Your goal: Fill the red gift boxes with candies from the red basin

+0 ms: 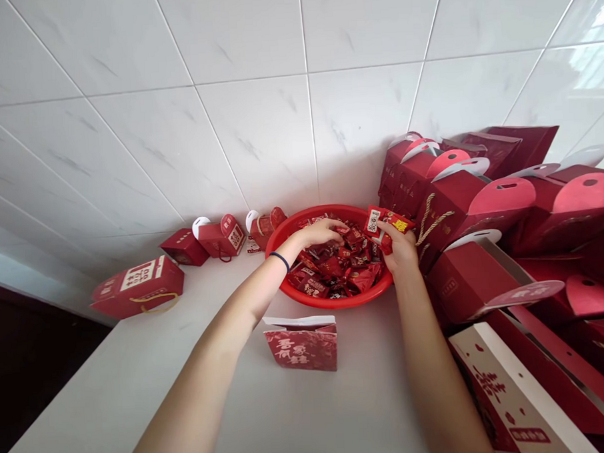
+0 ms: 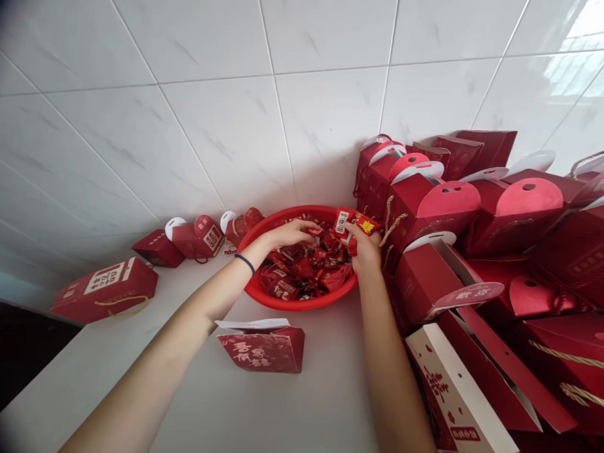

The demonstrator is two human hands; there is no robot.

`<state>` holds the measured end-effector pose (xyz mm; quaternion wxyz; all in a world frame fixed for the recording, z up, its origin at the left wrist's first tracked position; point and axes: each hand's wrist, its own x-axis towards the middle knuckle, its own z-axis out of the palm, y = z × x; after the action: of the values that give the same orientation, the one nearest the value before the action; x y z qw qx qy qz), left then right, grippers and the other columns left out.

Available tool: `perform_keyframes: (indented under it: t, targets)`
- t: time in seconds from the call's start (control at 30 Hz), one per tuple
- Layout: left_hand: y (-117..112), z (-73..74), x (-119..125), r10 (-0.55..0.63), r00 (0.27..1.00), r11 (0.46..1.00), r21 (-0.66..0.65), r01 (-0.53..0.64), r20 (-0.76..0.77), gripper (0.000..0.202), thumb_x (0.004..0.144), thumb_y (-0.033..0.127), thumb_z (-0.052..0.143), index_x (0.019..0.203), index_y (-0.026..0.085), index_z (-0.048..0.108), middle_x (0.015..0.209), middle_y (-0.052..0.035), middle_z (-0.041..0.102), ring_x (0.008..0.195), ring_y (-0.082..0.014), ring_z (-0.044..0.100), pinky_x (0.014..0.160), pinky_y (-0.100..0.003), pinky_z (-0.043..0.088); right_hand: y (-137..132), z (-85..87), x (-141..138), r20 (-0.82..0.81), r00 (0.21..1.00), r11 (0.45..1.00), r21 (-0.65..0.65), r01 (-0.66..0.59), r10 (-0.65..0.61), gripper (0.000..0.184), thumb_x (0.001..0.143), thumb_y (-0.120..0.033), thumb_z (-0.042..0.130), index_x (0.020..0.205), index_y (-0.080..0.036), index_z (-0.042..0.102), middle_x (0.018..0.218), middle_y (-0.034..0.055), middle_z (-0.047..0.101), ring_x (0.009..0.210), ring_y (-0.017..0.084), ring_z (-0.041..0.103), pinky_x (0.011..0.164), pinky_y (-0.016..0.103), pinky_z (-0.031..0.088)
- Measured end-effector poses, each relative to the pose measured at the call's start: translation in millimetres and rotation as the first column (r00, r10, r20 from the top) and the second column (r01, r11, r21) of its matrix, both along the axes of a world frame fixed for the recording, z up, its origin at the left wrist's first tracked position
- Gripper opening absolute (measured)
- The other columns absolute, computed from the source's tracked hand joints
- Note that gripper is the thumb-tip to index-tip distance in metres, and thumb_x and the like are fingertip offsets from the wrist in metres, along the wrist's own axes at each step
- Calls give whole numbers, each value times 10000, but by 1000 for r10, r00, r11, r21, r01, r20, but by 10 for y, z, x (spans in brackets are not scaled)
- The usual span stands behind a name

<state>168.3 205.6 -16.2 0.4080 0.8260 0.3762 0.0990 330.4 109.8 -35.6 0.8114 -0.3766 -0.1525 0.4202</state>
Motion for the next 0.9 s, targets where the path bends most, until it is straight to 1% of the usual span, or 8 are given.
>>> perform_keyframes:
  t: [0.13,0.2,0.3,0.43,0.53,0.7,0.8,0.9]
  targets:
    - [-39,8,0,33,992,996,-85,-22,124,356,894,322,594,1205,173,683,1047,-89,759,785,-162,719,775,-314,586,-1,-2,-8,13,999,999,13,-29,29,250,555,-77,752,761,-161,638,680,-16,732,599,147,707,575,231,607]
    - [-54,8,30,11,991,998,-62,-3,134,376,954,377,508,1204,159,686,1107,-118,752,810,-169,727,780,-327,594,3,-12,-2,24,999,999,23,-44,43,252,559,-85,760,764,-164,637,692,-16,736,610,148,712,600,241,615]
    - [-62,-15,97,-57,995,997,59,52,83,364,955,296,500,1229,139,680,1198,-132,735,955,-195,727,839,-317,582,16,-35,15,35,998,998,31,-58,57,248,558,-92,764,759,-160,637,719,1,743,639,163,721,657,280,631]
    - [-56,-108,196,-94,994,980,172,103,-58,467,795,114,649,1260,145,669,1269,-118,716,1114,-234,684,944,-296,530,28,-53,30,38,997,998,27,-62,61,252,555,-98,762,773,-158,653,731,11,749,671,183,731,672,300,632]
    - [-57,-227,275,-99,967,962,225,152,-233,376,711,43,659,1068,121,745,1128,-147,764,1060,-277,701,945,-315,521,18,-41,26,36,997,998,25,-64,63,251,538,-101,764,754,-161,649,703,0,745,630,169,716,628,277,622]
    - [-78,-345,364,-87,901,945,250,209,-424,271,646,34,683,892,127,748,923,-157,777,893,-280,721,787,-292,540,-9,-12,10,42,996,996,33,-80,79,262,518,-113,774,744,-158,649,700,-2,744,605,158,705,602,261,613]
    - [-100,-279,338,-78,895,944,256,209,-440,134,654,65,698,770,128,724,812,-134,759,788,-262,700,702,-286,516,-12,-10,6,46,996,996,30,-83,81,273,517,-110,775,758,-156,656,698,-3,742,609,162,708,622,270,618]
    - [-125,-133,250,-69,926,945,274,180,-372,46,718,156,713,761,142,706,778,-75,741,739,-216,667,675,-265,481,-10,-13,8,45,996,996,24,-82,81,281,521,-107,780,769,-158,657,710,-3,745,637,173,722,634,275,620]
